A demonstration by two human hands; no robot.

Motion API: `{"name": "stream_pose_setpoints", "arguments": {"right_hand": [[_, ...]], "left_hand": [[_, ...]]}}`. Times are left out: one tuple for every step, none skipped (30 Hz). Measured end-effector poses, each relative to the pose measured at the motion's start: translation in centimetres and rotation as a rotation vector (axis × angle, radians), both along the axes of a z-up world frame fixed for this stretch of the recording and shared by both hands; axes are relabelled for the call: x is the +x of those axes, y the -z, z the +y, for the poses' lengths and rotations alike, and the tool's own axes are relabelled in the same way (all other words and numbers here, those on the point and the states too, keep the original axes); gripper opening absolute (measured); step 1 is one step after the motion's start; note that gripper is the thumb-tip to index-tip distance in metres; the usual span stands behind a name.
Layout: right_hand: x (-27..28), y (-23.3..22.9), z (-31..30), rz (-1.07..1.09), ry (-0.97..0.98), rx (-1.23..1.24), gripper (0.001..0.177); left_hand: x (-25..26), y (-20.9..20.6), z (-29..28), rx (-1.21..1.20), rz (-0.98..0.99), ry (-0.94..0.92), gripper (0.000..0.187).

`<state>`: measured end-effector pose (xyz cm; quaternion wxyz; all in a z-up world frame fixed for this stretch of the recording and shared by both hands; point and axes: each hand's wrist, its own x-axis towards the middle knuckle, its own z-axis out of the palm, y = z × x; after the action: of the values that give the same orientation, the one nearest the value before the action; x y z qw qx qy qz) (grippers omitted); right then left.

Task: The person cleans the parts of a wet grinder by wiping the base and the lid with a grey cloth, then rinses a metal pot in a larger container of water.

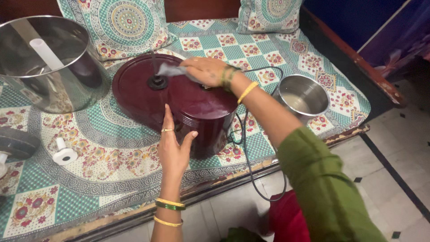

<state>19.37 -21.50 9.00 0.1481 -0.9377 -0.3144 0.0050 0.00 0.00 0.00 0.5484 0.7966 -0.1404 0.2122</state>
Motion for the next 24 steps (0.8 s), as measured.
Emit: {"name": "stream_pose_setpoints", "arguments": {"right_hand": [[0.0,-0.2,1.9,0.005,0.044,-0.061,0.051],[-0.3,-0.5,3.6,0.01,0.088,-0.123,0.049],[-0.8,-0.9,4.7,0.013,0.135,-0.185,0.048],[-1.6,-1.4,5.4,-0.02,0.131,-0.213,0.046],[-2.5,-1.8,6.1,-0.057,0.127,-0.24,0.044],[-3.6,-1.9,6.7,-0.094,0.122,-0.268,0.042],[-5.0,-1.8,7.5,-0.237,0.047,-0.205,0.039],[-6.5,-1.7,8.1,-0.379,-0.028,-0.141,0.037],[-8.7,-1.4,8.6,-0.465,-0.084,-0.147,0.033],[-11.1,-1.0,8.8,-0.551,-0.14,-0.153,0.03],[-13.2,-0.9,9.0,-0.552,-0.123,-0.196,0.031],[-15.1,-0.6,9.0,-0.554,-0.107,-0.238,0.034],[-16.7,-0.3,8.7,-0.559,-0.09,-0.281,0.036],[-17.9,0.3,8.1,-0.64,-0.099,-0.263,0.035],[-18.7,1.3,7.0,-0.721,-0.108,-0.244,0.035],[-19.3,2.8,5.7,-0.802,-0.118,-0.224,0.034],[-19.8,4.7,4.0,-0.963,-0.086,-0.285,0.041],[-20.2,7.1,2.0,-1.124,-0.053,-0.347,0.05],[-20.2,9.5,-0.2,-1.108,-0.061,-0.334,0.053],[-19.9,12.1,-2.3,-1.093,-0.069,-0.321,0.056],[-19.8,14.8,-3.9,-0.975,-0.044,-0.195,0.049],[-20.0,17.4,-4.9,-0.854,-0.02,-0.071,0.044],[-20.7,19.8,-4.9,-0.81,0.061,-0.025,0.048],[-21.3,21.8,-4.1,-0.764,0.142,0.02,0.054]], "left_hand": [[-0.1,-0.1,0.0,0.007,-0.004,-0.004,0.102],[-0.2,-0.3,0.0,0.015,-0.008,-0.008,0.102],[-0.3,-0.4,0.0,0.022,-0.014,-0.009,0.102],[-0.4,-0.6,0.1,0.014,0.068,-0.017,0.104],[-0.3,-0.8,0.3,0.005,0.147,-0.025,0.105],[-0.2,-0.9,0.4,-0.003,0.226,-0.032,0.107],[-0.2,-0.9,0.3,-0.059,0.155,-0.011,0.107],[-0.1,-0.9,0.2,-0.115,0.084,0.011,0.107],[-0.2,-0.8,0.1,-0.172,0.017,0.031,0.107],[-0.1,-0.8,0.2,-0.186,0.078,0.008,0.112],[-0.1,-0.8,0.5,-0.199,0.142,-0.015,0.117],[-0.1,-0.8,0.7,-0.212,0.206,-0.039,0.122],[-0.1,-0.9,0.7,-0.184,0.185,-0.047,0.123],[-0.1,-1.1,0.8,-0.156,0.165,-0.055,0.125],[-0.1,-1.2,0.8,-0.129,0.143,-0.064,0.126],[0.0,-1.4,1.0,-0.151,0.126,-0.002,0.127],[0.0,-1.6,1.3,-0.172,0.113,0.061,0.128],[-0.1,-1.8,1.5,-0.193,0.099,0.123,0.129],[-0.2,-2.0,1.6,-0.097,0.079,0.107,0.129],[-0.3,-2.2,1.6,-0.001,0.059,0.09,0.129],[-0.4,-2.5,1.6,0.094,0.037,0.072,0.13],[-0.3,-2.8,1.6,0.108,0.039,0.071,0.13],[-0.3,-2.9,1.6,0.124,0.043,0.069,0.131],[-0.3,-3.0,1.6,0.14,0.048,0.067,0.132]]}}
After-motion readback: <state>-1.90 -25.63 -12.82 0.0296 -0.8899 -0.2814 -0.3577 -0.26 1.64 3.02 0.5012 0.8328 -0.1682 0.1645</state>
